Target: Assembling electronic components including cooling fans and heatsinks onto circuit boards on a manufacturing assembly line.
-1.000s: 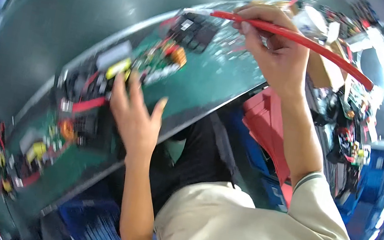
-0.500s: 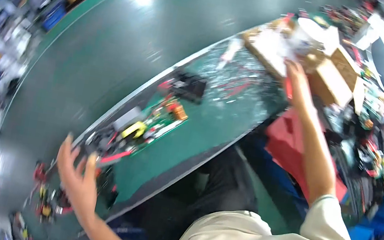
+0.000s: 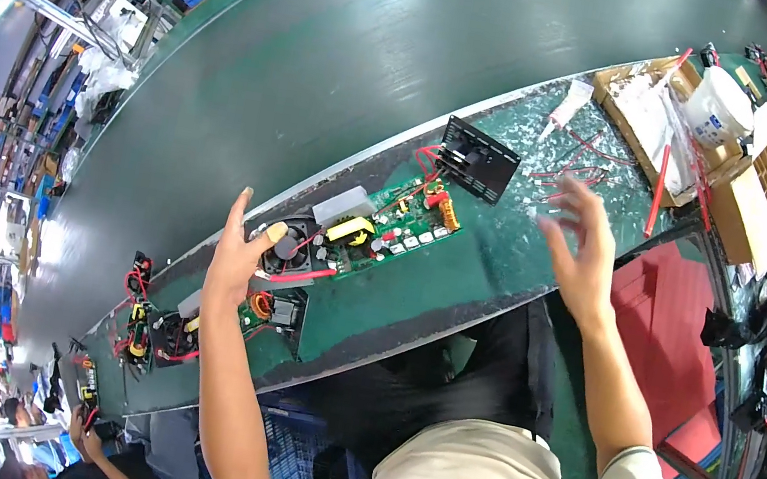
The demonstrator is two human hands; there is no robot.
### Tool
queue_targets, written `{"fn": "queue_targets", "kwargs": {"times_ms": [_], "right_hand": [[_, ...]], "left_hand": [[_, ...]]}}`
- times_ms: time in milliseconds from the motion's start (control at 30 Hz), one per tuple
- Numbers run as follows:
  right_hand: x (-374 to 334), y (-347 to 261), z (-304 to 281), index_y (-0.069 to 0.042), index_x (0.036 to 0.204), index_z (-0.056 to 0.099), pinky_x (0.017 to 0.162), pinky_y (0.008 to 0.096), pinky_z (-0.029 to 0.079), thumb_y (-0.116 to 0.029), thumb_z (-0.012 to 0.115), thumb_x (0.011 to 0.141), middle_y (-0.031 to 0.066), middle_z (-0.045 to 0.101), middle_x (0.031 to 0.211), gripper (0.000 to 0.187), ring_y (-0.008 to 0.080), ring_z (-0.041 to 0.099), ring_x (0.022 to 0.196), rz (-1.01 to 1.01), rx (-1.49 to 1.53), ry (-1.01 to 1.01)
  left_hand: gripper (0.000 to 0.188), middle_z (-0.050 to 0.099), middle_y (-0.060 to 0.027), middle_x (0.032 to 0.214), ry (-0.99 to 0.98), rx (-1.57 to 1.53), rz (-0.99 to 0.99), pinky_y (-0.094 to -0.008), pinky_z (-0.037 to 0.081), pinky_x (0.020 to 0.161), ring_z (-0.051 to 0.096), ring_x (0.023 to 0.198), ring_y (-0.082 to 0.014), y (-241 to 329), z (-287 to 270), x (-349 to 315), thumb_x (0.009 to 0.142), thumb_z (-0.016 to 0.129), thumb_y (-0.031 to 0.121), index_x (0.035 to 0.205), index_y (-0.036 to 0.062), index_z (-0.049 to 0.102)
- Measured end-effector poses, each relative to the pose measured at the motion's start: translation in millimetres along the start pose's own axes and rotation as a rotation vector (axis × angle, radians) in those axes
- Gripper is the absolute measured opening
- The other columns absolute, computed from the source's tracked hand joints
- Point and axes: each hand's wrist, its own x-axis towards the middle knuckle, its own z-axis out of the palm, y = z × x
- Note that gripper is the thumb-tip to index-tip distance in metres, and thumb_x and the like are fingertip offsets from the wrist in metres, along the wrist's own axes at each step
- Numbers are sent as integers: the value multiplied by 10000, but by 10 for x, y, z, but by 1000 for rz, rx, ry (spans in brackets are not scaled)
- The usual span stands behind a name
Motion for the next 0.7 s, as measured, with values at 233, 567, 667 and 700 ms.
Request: {"fn": "queue_targets", "kwargs": {"times_ms": [233, 567, 667, 700], "right_hand": [[952, 160, 207, 16, 1287, 531, 746, 283, 496, -185, 733, 841, 87, 653, 1034, 529, 153, 608, 897, 243, -53, -288], [2285, 105, 1163, -6, 1010, 718, 597, 272, 472, -342, 603, 950, 0, 631, 777, 360, 94, 555, 685, 155, 72, -258], [2557, 296, 1825, -34, 982, 712, 581, 223, 460, -351, 617, 938, -2, 625, 756, 334, 75, 566, 666, 198, 68, -270], [2619, 554, 1803, -28, 1124, 670, 630, 230, 473, -336, 643, 919, 17, 650, 855, 371, 83, 590, 730, 322, 105, -283]], "left_hand": [[770, 409, -131, 1466, -64, -212, 55, -316, 397, 1046, 469, 1263, -214, 138, 20, -24, 835, 704, -18, 1500, 42, 319], [858, 599, -219, 1144, 130, -334, 297, -376, 534, 790, 643, 924, -241, 768, -502, 1332, 732, 798, 100, 1452, -14, 346], [838, 524, -282, 1335, 421, -35, 365, -424, 459, 996, 552, 1210, -383, 377, -714, 1895, 732, 783, 201, 1433, -19, 380], [829, 522, -286, 1330, 438, 96, 399, -429, 448, 1012, 531, 1228, -391, 442, -485, 1971, 738, 782, 228, 1430, -7, 390]]}}
